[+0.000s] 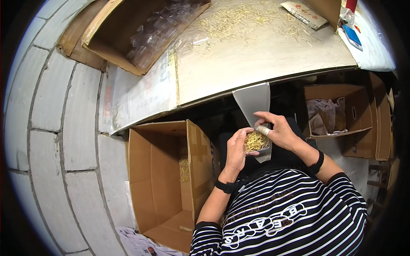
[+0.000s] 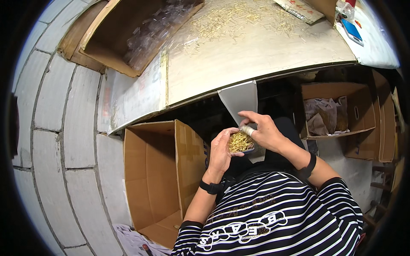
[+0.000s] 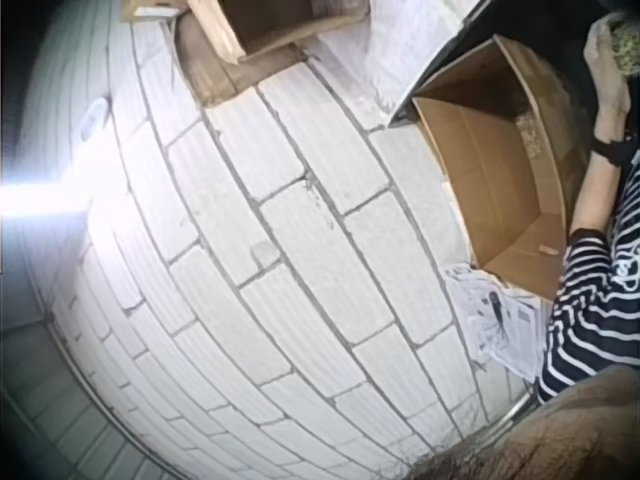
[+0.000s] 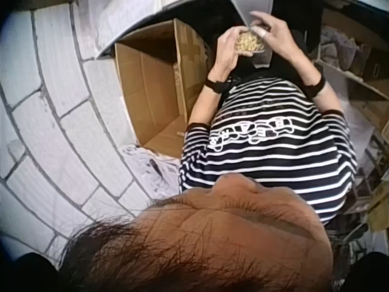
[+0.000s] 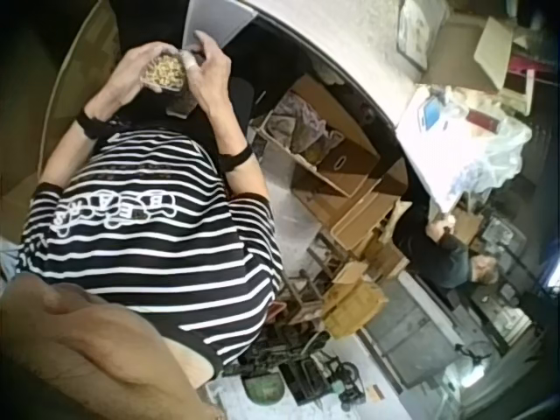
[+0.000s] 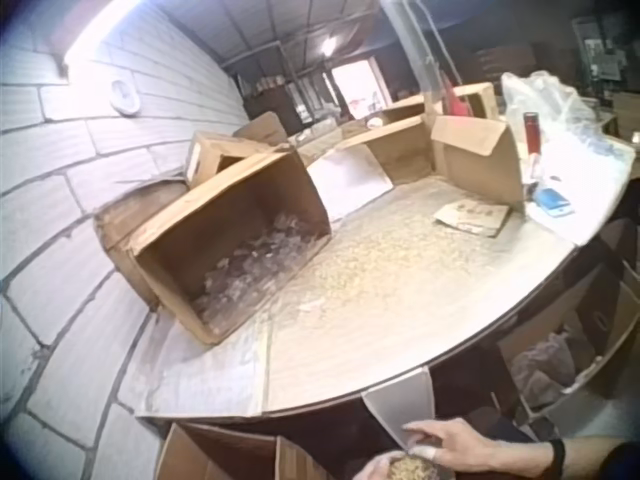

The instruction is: The person sits on the floor and repeatedly scoops small yellow items from a table into clear plastic bags. They seal each bag and place it into a cardboard box. The process is repeated for multiple bags throughout the clip.

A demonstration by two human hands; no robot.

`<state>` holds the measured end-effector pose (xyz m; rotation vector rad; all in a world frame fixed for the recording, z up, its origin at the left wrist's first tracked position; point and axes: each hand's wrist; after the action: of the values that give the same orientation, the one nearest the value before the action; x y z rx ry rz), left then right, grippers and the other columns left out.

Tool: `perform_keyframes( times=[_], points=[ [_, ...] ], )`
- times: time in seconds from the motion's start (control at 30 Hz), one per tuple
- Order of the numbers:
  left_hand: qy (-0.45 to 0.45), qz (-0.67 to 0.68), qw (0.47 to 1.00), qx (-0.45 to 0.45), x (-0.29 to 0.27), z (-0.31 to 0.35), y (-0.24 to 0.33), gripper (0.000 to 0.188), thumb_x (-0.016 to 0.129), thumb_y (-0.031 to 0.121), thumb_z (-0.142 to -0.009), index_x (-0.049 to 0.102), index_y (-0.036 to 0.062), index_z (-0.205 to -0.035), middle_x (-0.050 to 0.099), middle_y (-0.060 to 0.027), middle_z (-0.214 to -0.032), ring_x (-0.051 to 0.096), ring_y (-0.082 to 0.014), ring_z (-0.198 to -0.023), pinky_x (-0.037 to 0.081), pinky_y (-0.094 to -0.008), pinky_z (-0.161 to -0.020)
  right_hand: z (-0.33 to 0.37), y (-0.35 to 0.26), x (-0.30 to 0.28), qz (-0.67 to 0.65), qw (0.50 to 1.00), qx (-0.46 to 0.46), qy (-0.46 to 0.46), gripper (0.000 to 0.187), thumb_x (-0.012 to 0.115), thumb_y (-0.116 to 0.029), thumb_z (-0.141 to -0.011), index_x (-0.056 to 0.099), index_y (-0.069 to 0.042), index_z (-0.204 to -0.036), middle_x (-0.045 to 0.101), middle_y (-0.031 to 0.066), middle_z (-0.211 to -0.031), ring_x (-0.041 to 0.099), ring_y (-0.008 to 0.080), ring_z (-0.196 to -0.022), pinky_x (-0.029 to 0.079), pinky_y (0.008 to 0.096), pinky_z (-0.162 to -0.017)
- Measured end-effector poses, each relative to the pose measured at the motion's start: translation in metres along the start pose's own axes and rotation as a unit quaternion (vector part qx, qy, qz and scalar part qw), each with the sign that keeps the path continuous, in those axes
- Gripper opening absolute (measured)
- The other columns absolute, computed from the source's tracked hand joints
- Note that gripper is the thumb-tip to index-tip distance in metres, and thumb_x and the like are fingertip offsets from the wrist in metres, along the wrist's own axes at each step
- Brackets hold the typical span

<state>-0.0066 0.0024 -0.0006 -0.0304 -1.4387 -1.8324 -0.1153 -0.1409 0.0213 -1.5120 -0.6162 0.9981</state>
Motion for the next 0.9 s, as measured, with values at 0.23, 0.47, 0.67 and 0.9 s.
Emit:
perform_keyframes(
  times=[0.23, 0.47, 0.67, 0.9],
  points=[
    [-0.012, 0.015, 1.0, -0.011, -0.003, -0.002, 0.001, 0.036, 0.038, 0.029, -0.1, 0.054, -0.0012, -0.112, 0.063, -0.0113, -0.097, 0.067, -0.0161, -0.078, 0.06, -0.0283, -0.054, 0.001, 0.005, 0.007, 0.161, 0.963, -0.204, 0.077, 0.033, 0.066, 0.003, -0.072, 0.063, -0.001, -0.105, 0.067, 0.0131, -0.092, 0.065, 0.0257, -0.086, 0.051, 0.0316, -0.076],
    [-0.008, 0.031, 0.999, -0.009, -0.006, -0.005, -0.005, 0.037, 0.037, 0.03, -0.101, 0.054, -0.0011, -0.112, 0.063, -0.0107, -0.098, 0.067, -0.0158, -0.078, 0.06, -0.0277, -0.053, 0.0, 0.004, 0.006, 0.208, 0.923, -0.321, 0.024, 0.036, 0.063, 0.003, -0.073, 0.062, -0.002, -0.109, 0.065, 0.0159, -0.103, 0.064, 0.0309, -0.092, 0.051, 0.0405, -0.082],
    [0.012, 0.032, 0.999, 0.011, 0.0, -0.001, 0.01, 0.04, 0.034, 0.033, -0.101, 0.054, -0.0001, -0.111, 0.063, -0.0108, -0.098, 0.067, -0.016, -0.079, 0.06, -0.0273, -0.054, 0.003, -0.008, -0.004, 0.2, 0.938, -0.282, 0.007, 0.054, 0.058, 0.005, -0.074, 0.051, -0.004, -0.127, 0.06, 0.0192, -0.118, 0.057, 0.0337, -0.11, 0.044, 0.0464, -0.095],
    [0.066, 0.005, 0.995, 0.077, -0.019, 0.019, 0.073, 0.038, 0.036, 0.034, -0.101, 0.054, 0.0009, -0.107, 0.064, -0.0101, -0.09, 0.068, -0.0174, -0.071, 0.057, -0.0248, -0.047, -0.019, -0.052, 0.014, 0.155, 0.933, -0.325, -0.008, 0.056, 0.055, 0.006, -0.078, 0.045, -0.003, -0.132, 0.055, 0.0192, -0.125, 0.053, 0.0339, -0.118, 0.041, 0.0447, -0.101]
  ],
)
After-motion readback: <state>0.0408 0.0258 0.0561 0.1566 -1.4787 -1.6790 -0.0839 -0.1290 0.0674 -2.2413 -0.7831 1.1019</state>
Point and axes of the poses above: each hand's wrist, its own z-axis away from the middle knuckle, its own x-axis out of the palm, y = z × x
